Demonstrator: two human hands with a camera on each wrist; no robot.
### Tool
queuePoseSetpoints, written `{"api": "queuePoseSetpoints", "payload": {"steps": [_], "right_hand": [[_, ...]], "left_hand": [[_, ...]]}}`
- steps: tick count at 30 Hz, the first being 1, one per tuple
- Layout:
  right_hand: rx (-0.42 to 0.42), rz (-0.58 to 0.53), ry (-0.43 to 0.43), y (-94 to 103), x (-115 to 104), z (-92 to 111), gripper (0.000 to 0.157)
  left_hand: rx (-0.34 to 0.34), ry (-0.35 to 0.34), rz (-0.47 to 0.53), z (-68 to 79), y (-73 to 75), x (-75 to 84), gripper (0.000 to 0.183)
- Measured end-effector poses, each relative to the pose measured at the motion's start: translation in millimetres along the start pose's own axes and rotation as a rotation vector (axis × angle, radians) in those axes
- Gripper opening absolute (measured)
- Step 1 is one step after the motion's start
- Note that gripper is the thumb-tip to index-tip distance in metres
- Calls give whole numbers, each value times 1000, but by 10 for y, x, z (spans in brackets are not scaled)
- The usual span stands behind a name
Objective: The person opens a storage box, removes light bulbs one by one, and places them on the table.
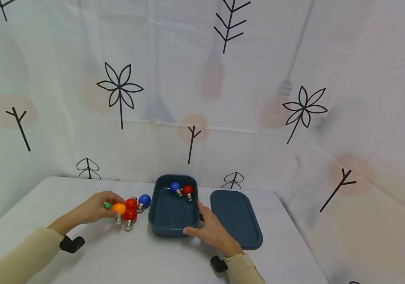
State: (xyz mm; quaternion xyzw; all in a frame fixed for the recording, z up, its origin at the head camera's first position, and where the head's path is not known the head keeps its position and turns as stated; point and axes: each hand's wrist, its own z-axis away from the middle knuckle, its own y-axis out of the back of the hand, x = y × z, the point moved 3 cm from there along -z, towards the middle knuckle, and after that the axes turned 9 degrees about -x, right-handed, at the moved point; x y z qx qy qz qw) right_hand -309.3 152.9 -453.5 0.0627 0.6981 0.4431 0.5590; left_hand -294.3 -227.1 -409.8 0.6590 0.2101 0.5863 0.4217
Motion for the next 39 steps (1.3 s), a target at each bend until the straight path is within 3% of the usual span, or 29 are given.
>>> {"api": "queuePoseSetpoints", "payload": {"steps": [4,16,27,39], "right_hand": [[-2,-1,5,-5,-2,5,99],[1,-10,11,0,-15,12,98],[-4,-12,13,-2,-8,8,98],[-3,-2,4,-2,-17,11,98]], "left_hand": [[1,28,14,36,-53,-43,35],[15,-22,-18,38,-101,-82,33],[-21,-12,-81,50,-131,-24,28],[-3,-41,-114,32,-132,-4,34]]}}
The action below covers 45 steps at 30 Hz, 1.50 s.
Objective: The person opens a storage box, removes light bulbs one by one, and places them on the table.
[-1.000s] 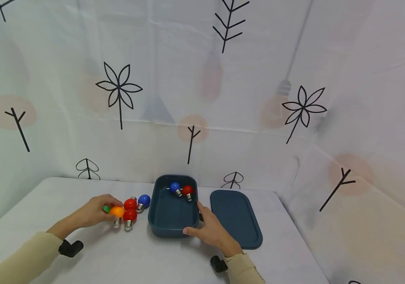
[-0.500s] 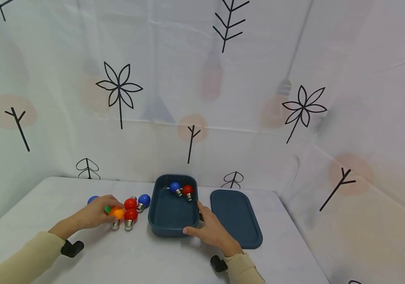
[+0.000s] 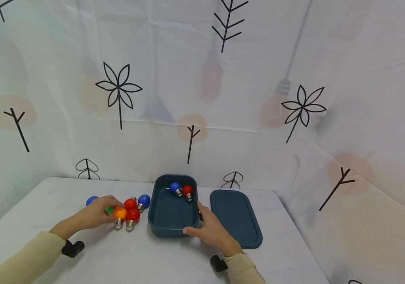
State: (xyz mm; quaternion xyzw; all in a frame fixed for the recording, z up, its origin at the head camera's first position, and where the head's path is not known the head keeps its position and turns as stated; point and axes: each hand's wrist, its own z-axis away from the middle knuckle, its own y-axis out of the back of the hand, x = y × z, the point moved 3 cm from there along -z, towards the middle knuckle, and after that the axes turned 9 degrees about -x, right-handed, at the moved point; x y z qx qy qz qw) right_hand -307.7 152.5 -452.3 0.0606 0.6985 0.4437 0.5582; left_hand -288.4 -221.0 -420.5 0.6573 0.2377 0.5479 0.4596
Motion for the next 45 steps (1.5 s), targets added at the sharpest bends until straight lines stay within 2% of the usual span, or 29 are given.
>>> {"api": "queuePoseSetpoints", "payload": {"steps": [12,19,26,35,40,45], "right_hand": [[-2,3,-5,7,-13,-3,99],[-4,6,-11,13,-34,-5,98],[-7,4,-9,17,-31,-14,98],[1,2,-13,14,-7,-3,98],[-1,-7,-28,-7,-11,-2,98],[5,2,-10,-1,-9,-8,98]], "left_hand": [[-13,20,19,0,42,23,36],[-18,18,43,-51,97,56,37],[-19,-42,55,-163,111,166,38],[-23,-81,76,-350,12,456,34],[-30,-180,63,-432,-43,586,33],[-19,-266,7,-507,-54,717,33]]}}
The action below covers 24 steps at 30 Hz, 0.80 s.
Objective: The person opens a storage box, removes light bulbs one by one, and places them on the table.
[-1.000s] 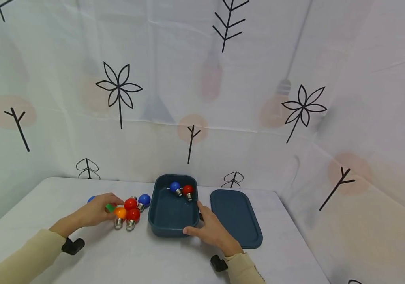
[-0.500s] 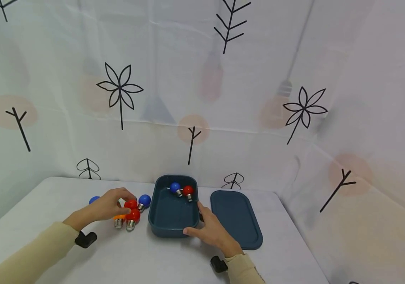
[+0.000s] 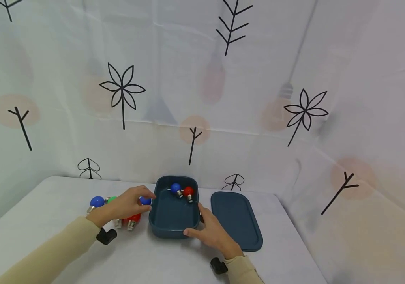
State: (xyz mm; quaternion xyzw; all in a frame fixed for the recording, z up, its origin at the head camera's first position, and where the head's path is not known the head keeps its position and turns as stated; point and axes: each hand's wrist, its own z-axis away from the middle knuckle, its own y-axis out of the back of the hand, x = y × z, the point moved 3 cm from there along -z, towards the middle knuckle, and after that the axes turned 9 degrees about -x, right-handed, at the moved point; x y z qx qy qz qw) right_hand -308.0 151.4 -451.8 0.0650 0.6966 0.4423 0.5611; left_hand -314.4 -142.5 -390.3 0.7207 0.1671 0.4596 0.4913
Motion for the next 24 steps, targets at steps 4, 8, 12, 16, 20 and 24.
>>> {"api": "queuePoseSetpoints", "payload": {"steps": [4,8,12,16,20,24], "right_hand": [[8,2,8,5,16,0,99],[11,-8,-2,9,32,5,100],[8,-12,-3,7,43,5,100],[2,-20,5,2,34,3,100],[-4,-27,5,0,22,-5,100],[-7,-22,3,2,20,-18,100]], "left_hand": [[0,-36,-16,-114,35,107,33],[2,-34,3,-243,68,204,33],[5,-33,-21,-370,64,249,35],[2,-30,-22,-472,53,273,37],[-1,-1,16,-558,53,292,37],[10,1,21,-648,56,308,37]]}}
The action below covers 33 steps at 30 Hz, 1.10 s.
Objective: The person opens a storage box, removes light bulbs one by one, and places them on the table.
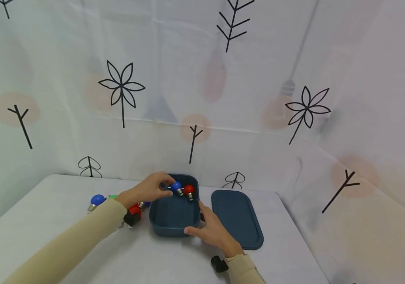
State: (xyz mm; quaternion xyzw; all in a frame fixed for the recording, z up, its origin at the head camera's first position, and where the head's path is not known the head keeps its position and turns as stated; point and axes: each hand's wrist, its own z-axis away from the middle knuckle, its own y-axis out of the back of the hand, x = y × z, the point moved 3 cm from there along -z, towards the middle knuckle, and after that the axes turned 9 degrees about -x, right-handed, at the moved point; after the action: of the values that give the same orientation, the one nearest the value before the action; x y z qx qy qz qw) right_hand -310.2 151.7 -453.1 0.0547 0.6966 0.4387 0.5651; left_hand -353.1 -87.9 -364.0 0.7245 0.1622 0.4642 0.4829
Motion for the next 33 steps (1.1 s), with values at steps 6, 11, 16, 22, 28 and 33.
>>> {"api": "queuePoseSetpoints", "payload": {"steps": [6,11,16,22,28,33], "right_hand": [[-4,-7,5,10,-5,8,98],[-4,0,1,12,7,15,98],[-10,-10,-3,17,3,24,97],[-15,-15,-6,26,-14,17,98],[-16,-16,-3,30,-25,13,99],[-15,-10,6,32,-27,11,99]], "left_hand": [[-4,0,19,-161,-24,23,39],[-15,3,37,-287,-42,41,42],[-18,2,56,-404,-68,55,45],[-30,46,101,-506,-152,37,43],[-17,78,148,-605,-284,-39,44],[-12,119,133,-667,-393,-123,48]]}}
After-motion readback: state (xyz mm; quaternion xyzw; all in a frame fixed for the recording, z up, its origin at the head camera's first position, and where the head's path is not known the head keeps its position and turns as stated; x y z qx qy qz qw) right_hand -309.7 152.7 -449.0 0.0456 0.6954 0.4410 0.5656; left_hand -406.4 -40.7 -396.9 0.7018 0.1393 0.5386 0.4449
